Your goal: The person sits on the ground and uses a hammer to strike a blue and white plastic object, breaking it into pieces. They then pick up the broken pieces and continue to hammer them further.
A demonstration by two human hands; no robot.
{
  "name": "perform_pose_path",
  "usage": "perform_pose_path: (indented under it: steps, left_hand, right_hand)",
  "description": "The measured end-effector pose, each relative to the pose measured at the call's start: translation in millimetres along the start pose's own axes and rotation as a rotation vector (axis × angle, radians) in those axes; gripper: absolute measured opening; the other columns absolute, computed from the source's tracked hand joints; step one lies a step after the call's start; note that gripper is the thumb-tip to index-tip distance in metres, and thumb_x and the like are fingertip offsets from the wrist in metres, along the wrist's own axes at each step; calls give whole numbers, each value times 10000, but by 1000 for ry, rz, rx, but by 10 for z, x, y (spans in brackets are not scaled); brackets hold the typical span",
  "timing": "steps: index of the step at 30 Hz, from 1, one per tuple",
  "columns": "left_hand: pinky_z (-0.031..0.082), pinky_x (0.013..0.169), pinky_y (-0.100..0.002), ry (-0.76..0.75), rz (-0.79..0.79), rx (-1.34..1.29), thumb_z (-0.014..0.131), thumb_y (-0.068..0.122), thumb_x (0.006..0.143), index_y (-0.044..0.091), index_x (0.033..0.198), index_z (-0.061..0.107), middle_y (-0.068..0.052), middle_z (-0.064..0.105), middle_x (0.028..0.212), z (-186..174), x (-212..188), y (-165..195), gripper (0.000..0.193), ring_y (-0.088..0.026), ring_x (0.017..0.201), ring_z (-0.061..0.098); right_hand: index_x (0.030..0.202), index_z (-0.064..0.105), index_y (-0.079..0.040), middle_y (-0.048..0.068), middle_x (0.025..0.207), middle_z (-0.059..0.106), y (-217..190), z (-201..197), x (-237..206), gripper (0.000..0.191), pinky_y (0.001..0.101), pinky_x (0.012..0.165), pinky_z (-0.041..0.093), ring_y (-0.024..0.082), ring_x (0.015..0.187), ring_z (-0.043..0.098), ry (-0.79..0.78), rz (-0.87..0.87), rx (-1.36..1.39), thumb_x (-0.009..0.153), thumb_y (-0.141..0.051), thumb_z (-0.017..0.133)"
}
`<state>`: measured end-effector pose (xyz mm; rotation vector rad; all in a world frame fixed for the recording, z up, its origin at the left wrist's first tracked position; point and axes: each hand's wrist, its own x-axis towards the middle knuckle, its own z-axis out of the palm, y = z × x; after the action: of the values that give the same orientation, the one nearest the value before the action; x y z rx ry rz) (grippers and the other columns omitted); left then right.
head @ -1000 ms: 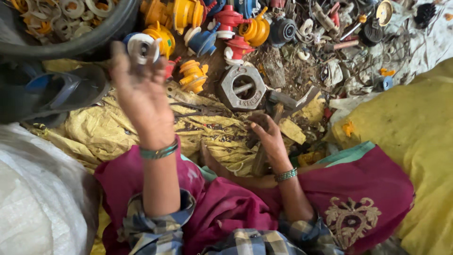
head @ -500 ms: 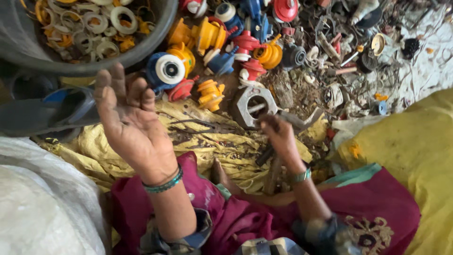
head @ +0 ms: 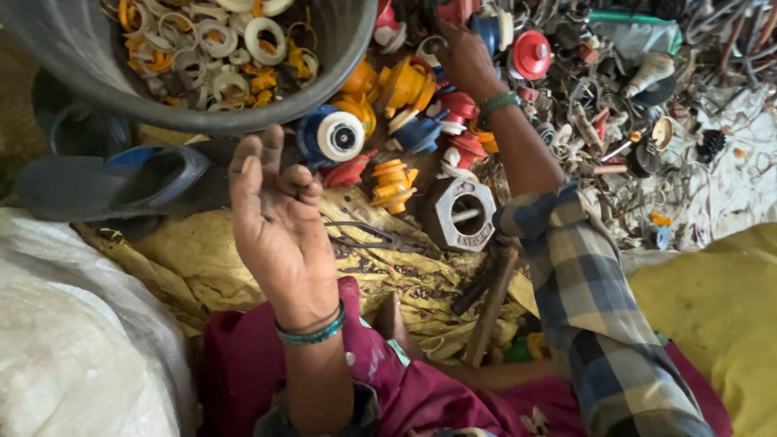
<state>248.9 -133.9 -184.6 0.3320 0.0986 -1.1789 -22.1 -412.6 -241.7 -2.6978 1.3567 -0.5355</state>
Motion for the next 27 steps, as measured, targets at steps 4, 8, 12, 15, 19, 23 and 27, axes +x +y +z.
perform_pose_path:
  steps: [4, 8, 12, 15, 19, 23, 27]
  left_hand:
    - [534, 870, -306, -15, -32, -44, 592, 161, 1104, 68, 1256, 660, -145, 669, 1348, -30, 3, 27, 192, -168, 859, 661]
    - [527, 866, -304, -31, -21, -37, 594, 162, 1099, 69, 1245, 654, -142, 674, 1344, -48, 3, 50, 183, -171, 858, 662]
    - [523, 863, -303, -25, -12, -42, 595, 160, 1105, 60, 1239, 649, -152, 676, 1345, -65, 39, 43, 176, -165, 848, 656]
    - [509, 799, -287, -25, -18, -27, 592, 162, 1101, 61, 1225, 647, -145, 687, 1313, -76, 60, 37, 169, -164, 828, 657]
    - [510, 750, -288, -52, 3, 76, 590, 163, 1085, 44, 1198, 647, -124, 703, 1255, -52, 76, 11, 175, -150, 799, 647]
    - [500, 745, -277, -155, -39, 161, 596, 171, 1093, 41, 1189, 640, -114, 706, 1178, 16, 22, -27, 168, -142, 800, 645]
    - [511, 722, -285, -233, -172, 410, 593, 218, 1090, 26, 1202, 632, -104, 694, 1106, 75, -87, -124, 226, -134, 801, 636]
  right_hand:
    - [1276, 681, -26, 268, 1143, 692, 15, 99, 139, 510, 526, 898, 509, 466, 1065, 636, -209, 62, -110, 902, -344, 821]
    - [1254, 698, -67, 253, 1056, 716, 56, 135, 190, 547, 520, 866, 527, 452, 1001, 661, -277, 146, -128, 881, -427, 872]
    - [1226, 726, -88, 223, 1019, 738, 148, 145, 163, 491, 504, 842, 548, 425, 957, 691, -156, 138, -118, 832, -335, 885]
    - [1246, 715, -99, 197, 1062, 749, 191, 122, 29, 507, 482, 837, 559, 394, 981, 709, -66, 160, -32, 801, -252, 901]
    - [1292, 651, -80, 166, 1171, 738, 135, 35, -311, 579, 434, 896, 566, 347, 1063, 712, 127, 153, 79, 783, -123, 925]
    - [1347, 602, -47, 125, 1285, 709, -99, -137, -784, 622, 387, 1002, 557, 269, 1183, 689, 362, 267, 135, 808, -21, 911]
    - [1460, 489, 2, 113, 1416, 609, -522, -581, -1325, 658, 380, 1141, 520, 227, 1314, 599, 499, 234, 516, 905, -3, 843]
